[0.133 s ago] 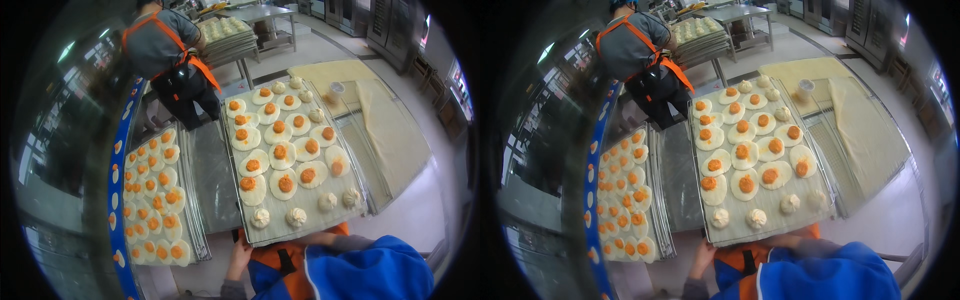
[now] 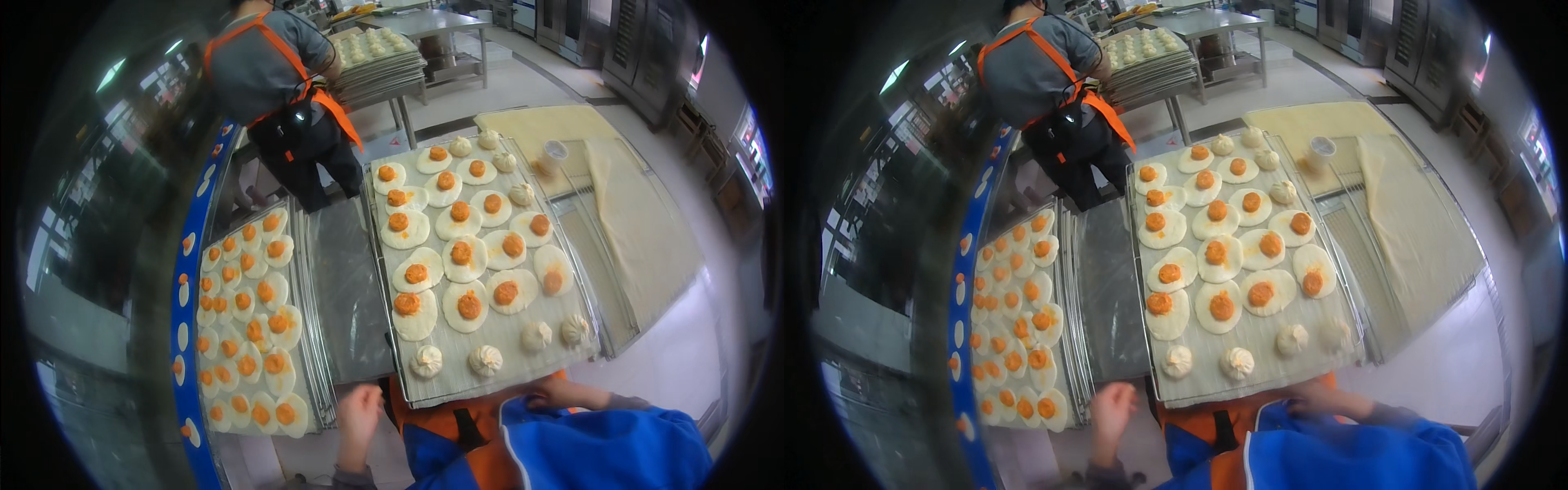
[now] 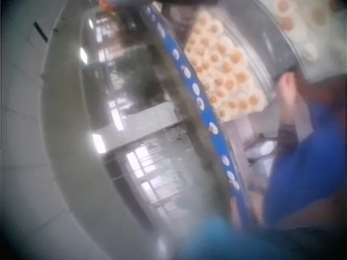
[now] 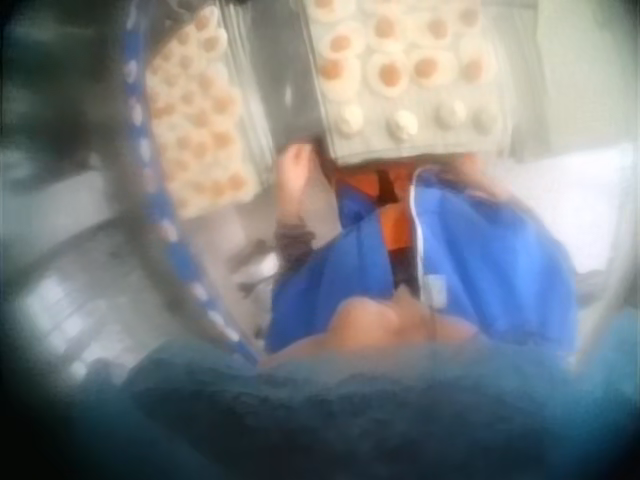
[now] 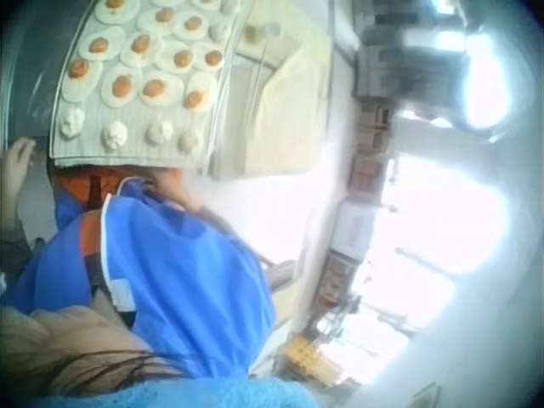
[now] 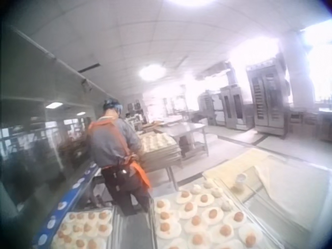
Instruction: The person repeatedly picks a round dough wrapper, places an orange filling on it, and pleats the edges to seal a bun. Finished buns are placed on a tray next to other prepared buns. The process continues throughout the clip.
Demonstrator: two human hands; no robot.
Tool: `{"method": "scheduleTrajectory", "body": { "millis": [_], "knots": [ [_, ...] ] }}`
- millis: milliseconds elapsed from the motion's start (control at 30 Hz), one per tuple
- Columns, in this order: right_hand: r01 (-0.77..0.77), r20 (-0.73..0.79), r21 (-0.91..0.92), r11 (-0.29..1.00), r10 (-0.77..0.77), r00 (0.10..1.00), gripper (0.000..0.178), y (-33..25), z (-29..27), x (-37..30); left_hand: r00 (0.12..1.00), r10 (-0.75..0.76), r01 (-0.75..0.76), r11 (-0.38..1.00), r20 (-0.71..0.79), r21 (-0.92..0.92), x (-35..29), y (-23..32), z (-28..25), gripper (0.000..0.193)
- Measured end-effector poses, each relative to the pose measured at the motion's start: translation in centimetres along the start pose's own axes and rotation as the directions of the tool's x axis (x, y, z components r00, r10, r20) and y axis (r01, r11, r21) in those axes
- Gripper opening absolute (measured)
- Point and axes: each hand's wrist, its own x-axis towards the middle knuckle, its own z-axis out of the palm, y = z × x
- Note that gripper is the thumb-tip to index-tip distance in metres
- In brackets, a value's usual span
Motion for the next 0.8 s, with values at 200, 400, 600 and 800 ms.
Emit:
{"method": "scheduleTrajectory", "body": {
  "millis": [200,400,600,800],
  "knots": [
    [0.383,0.18,0.03,0.923,-0.382,0.907,0.029,-8.8,-14.0,-2.0,0.779,0.585,-0.572,0.811,-0.228,0.123,7.3,11.4,1.5,0.031],
    [0.38,-0.249,-0.627,0.68,-0.637,0.73,0.044,-17.5,-20.0,18.4,0.629,0.738,-0.653,0.672,-0.244,0.349,9.2,13.3,5.4,0.032],
    [0.206,-0.105,-0.781,0.589,-0.449,0.887,0.042,-18.7,-21.1,24.0,0.527,0.815,-0.753,0.58,-0.242,0.311,9.0,12.0,5.6,0.026],
    [0.328,0.02,-0.758,0.563,-0.483,0.875,0.033,-19.6,-22.2,24.6,0.588,0.789,-0.775,0.612,-0.176,0.156,8.8,10.5,5.1,0.03]
  ]
}}
